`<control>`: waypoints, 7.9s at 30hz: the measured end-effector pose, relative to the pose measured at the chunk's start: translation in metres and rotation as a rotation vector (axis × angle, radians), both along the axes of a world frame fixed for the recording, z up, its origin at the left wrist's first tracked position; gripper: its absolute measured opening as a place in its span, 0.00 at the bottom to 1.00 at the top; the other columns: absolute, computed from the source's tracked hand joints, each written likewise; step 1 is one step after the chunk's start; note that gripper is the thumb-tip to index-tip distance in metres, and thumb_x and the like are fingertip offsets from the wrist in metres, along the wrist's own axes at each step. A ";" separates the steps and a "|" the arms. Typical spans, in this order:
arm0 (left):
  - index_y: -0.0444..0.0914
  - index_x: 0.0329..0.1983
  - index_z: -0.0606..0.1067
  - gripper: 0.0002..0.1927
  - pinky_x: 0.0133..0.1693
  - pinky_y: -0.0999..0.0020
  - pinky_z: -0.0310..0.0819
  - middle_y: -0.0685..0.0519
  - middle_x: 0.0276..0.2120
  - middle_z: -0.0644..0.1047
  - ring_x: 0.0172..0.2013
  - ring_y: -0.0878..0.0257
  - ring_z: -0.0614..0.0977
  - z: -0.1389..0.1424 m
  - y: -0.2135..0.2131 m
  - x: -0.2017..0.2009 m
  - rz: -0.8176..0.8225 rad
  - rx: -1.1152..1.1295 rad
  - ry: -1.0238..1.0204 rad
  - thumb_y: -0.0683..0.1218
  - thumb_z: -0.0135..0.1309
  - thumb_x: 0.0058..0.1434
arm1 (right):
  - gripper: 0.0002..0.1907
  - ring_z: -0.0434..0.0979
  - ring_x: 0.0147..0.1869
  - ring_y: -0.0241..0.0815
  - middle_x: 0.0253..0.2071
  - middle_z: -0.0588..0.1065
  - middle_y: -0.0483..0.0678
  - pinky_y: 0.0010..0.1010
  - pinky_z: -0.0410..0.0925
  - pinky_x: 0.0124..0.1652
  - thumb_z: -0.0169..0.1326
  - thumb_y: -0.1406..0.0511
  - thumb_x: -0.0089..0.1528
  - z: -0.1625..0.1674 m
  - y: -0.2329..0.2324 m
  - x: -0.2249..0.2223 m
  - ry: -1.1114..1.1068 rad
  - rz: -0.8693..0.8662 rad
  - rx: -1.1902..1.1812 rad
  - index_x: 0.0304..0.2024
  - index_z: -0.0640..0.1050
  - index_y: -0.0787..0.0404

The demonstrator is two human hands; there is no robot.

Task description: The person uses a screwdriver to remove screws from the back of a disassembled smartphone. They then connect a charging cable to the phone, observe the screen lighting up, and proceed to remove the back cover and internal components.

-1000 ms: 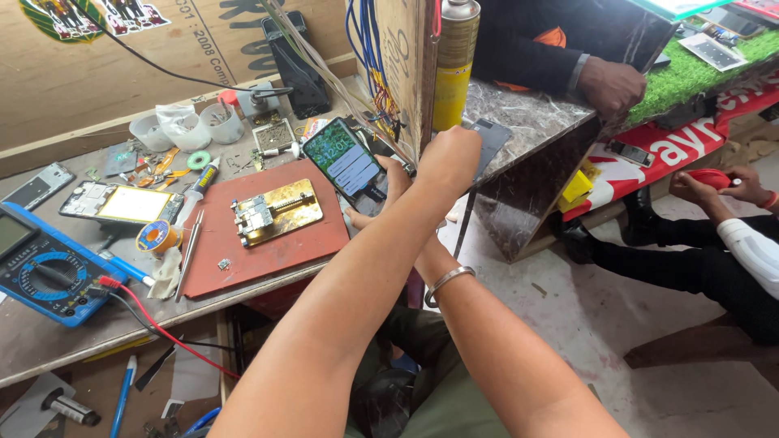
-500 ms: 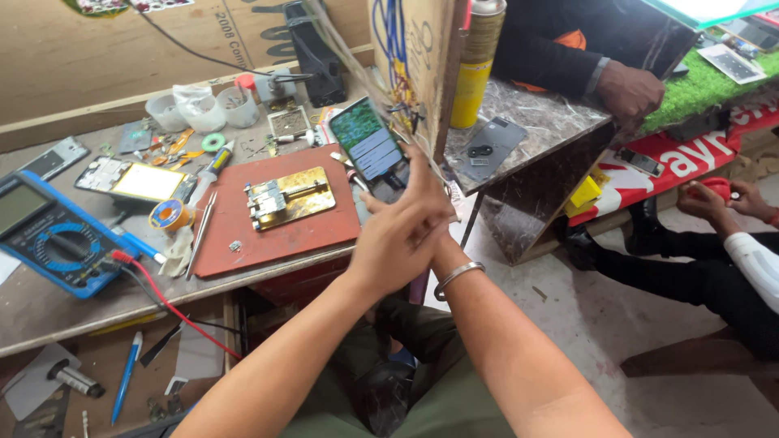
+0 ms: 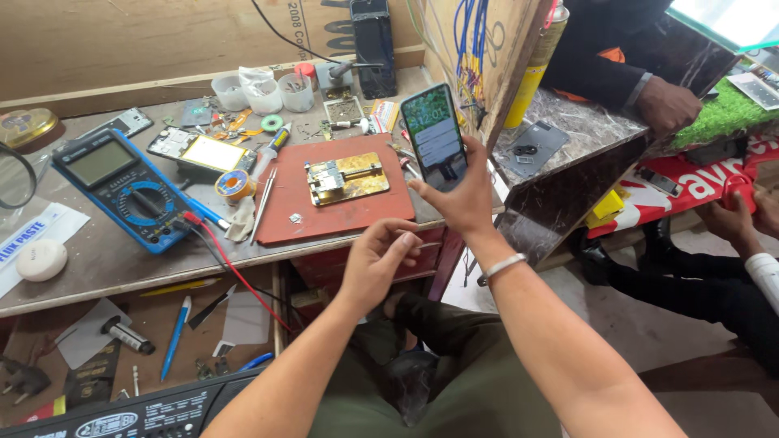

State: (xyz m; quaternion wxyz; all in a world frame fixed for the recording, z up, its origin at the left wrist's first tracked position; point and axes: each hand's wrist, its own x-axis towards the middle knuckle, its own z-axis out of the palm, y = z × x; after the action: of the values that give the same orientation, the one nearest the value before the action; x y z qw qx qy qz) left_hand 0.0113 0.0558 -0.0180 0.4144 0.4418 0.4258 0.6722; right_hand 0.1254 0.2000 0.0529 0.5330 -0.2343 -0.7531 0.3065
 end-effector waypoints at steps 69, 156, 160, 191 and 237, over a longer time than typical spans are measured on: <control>0.34 0.63 0.64 0.31 0.47 0.68 0.80 0.50 0.48 0.76 0.45 0.64 0.80 0.044 -0.010 -0.020 0.073 0.132 -0.440 0.42 0.66 0.60 | 0.13 0.83 0.46 0.35 0.43 0.81 0.53 0.25 0.76 0.47 0.62 0.75 0.62 -0.013 -0.113 0.038 0.089 0.228 -0.459 0.46 0.73 0.66; 0.33 0.74 0.56 0.50 0.60 0.68 0.73 0.48 0.59 0.73 0.58 0.63 0.77 0.038 -0.016 -0.002 0.192 0.166 0.122 0.43 0.71 0.53 | 0.09 0.74 0.36 0.24 0.36 0.79 0.45 0.15 0.66 0.36 0.54 0.77 0.66 0.025 -0.052 0.010 0.137 0.222 -0.255 0.46 0.83 0.72; 0.33 0.75 0.55 0.52 0.60 0.68 0.73 0.48 0.57 0.74 0.56 0.63 0.77 0.039 -0.018 -0.002 0.217 0.152 0.169 0.45 0.71 0.52 | 0.09 0.73 0.35 0.25 0.35 0.78 0.44 0.16 0.67 0.36 0.54 0.76 0.66 0.025 -0.050 0.015 0.064 0.206 -0.265 0.46 0.83 0.72; 0.43 0.72 0.63 0.50 0.53 0.56 0.78 0.46 0.51 0.80 0.53 0.47 0.82 0.052 -0.035 -0.008 0.050 0.262 0.817 0.53 0.71 0.45 | 0.09 0.75 0.36 0.26 0.31 0.79 0.41 0.21 0.70 0.36 0.56 0.76 0.58 0.077 -0.032 0.061 -0.529 0.552 -0.378 0.39 0.84 0.71; 0.39 0.58 0.63 0.25 0.37 0.62 0.84 0.53 0.41 0.73 0.37 0.62 0.81 0.034 -0.009 -0.012 -0.046 0.209 -0.743 0.47 0.62 0.65 | 0.34 0.80 0.56 0.44 0.53 0.75 0.59 0.31 0.75 0.54 0.63 0.76 0.62 -0.033 -0.140 0.025 0.222 0.238 -0.148 0.61 0.56 0.60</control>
State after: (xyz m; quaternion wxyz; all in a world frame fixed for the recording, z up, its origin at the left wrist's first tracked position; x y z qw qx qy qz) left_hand -0.0002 0.0469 0.0159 0.5081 0.2172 0.1658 0.8168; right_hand 0.1499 0.0601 0.0201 0.5541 -0.1466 -0.6875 0.4460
